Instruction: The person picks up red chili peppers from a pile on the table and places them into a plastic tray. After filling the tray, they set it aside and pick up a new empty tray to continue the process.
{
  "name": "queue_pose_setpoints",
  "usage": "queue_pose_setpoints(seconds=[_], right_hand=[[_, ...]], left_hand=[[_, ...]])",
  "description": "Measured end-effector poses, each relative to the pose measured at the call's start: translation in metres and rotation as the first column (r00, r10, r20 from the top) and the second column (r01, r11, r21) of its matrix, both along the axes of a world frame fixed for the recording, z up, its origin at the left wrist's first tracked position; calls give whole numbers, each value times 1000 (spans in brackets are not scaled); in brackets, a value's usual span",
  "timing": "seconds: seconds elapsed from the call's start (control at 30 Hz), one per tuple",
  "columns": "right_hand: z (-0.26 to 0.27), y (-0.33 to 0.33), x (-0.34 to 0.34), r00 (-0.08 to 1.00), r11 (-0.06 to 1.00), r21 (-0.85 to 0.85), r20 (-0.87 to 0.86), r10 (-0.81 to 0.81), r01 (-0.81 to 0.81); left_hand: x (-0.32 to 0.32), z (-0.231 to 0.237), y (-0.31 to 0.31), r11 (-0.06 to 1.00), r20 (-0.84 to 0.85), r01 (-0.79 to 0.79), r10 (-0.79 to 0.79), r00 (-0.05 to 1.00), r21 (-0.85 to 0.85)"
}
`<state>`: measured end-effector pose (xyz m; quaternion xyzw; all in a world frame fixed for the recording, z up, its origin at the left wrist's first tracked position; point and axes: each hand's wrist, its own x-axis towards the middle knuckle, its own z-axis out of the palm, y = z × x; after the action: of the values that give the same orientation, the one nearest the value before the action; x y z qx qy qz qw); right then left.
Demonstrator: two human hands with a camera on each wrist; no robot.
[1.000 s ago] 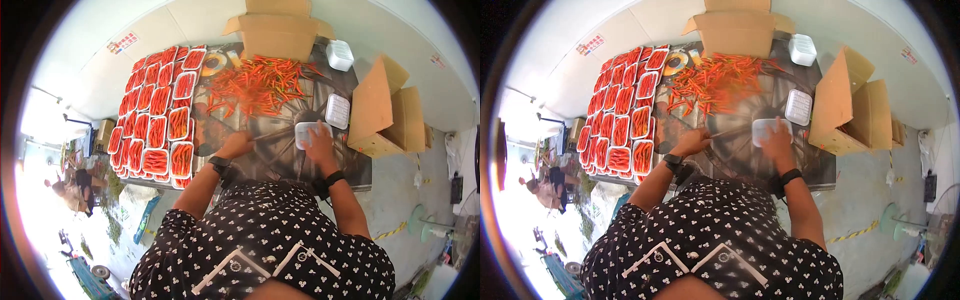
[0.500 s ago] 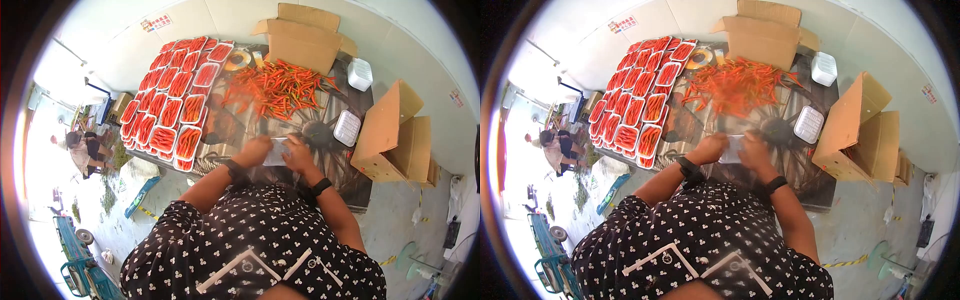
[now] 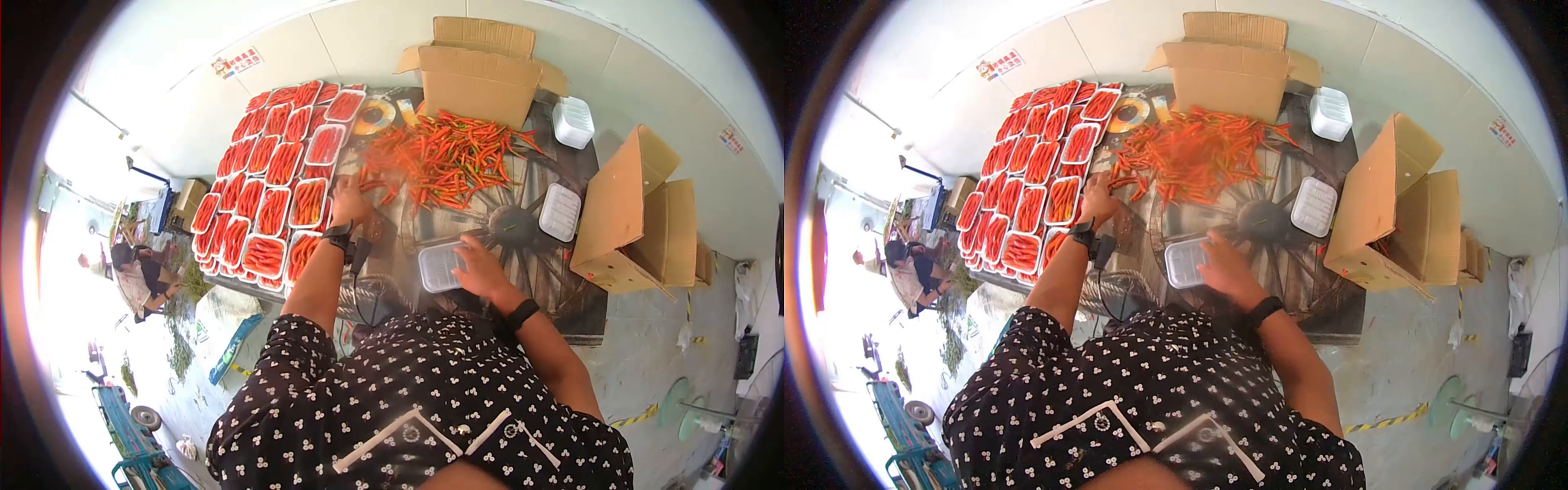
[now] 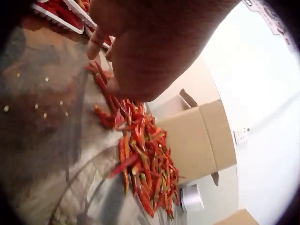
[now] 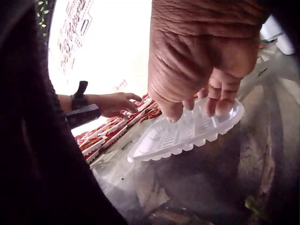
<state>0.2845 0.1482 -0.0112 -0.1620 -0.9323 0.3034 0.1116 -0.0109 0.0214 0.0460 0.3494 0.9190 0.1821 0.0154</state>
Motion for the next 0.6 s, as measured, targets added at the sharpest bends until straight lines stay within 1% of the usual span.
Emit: queue_pose_setpoints(seconds=[0.03,0.07,0.1,0.13,0.2,0.27,0.3,0.33,0.4,0.43,0.5,0.57,0.6], right_hand=[[3,0,-2,1000,1000,3,6,-10,10],[6,-1,-4,999,1000,0,49,-3,3],[10,-2,-7,996,1000,-6,93,4,-4],[11,-4,-12,995,1000,-6,101,-5,5],[15,-7,-24,988,997,-66,155,-17,27],[18,-11,-40,981,997,-70,191,-20,34],[18,-13,-48,975,997,-72,222,-9,25],[16,-15,-55,974,997,-76,227,-15,33],[8,-21,-72,993,996,-93,116,12,-1],[13,-24,-80,993,995,-100,118,11,0],[27,-28,-95,992,980,-198,128,19,7],[23,-28,-102,991,978,-206,130,11,16],[21,-29,-104,991,977,-211,132,6,22]], left_hand=[[-14,-8,1,1000,44,-9,10,999,-23],[-23,-19,5,1000,50,1,0,999,-21],[-25,-21,8,997,89,-51,56,994,-65],[-28,-22,12,989,125,-99,113,986,-113],[-27,-31,21,991,121,-93,104,987,-92],[-31,-40,34,993,130,95,-86,988,-67],[-15,-30,42,994,203,85,-97,974,67],[-14,-43,52,994,208,91,-103,973,63],[-14,-75,68,934,145,273,-310,940,231],[-3,-69,76,936,134,281,-312,940,211],[16,-49,86,938,125,292,-318,940,188],[21,-35,89,881,208,458,-473,856,121],[16,-23,89,879,211,463,-478,853,119]])
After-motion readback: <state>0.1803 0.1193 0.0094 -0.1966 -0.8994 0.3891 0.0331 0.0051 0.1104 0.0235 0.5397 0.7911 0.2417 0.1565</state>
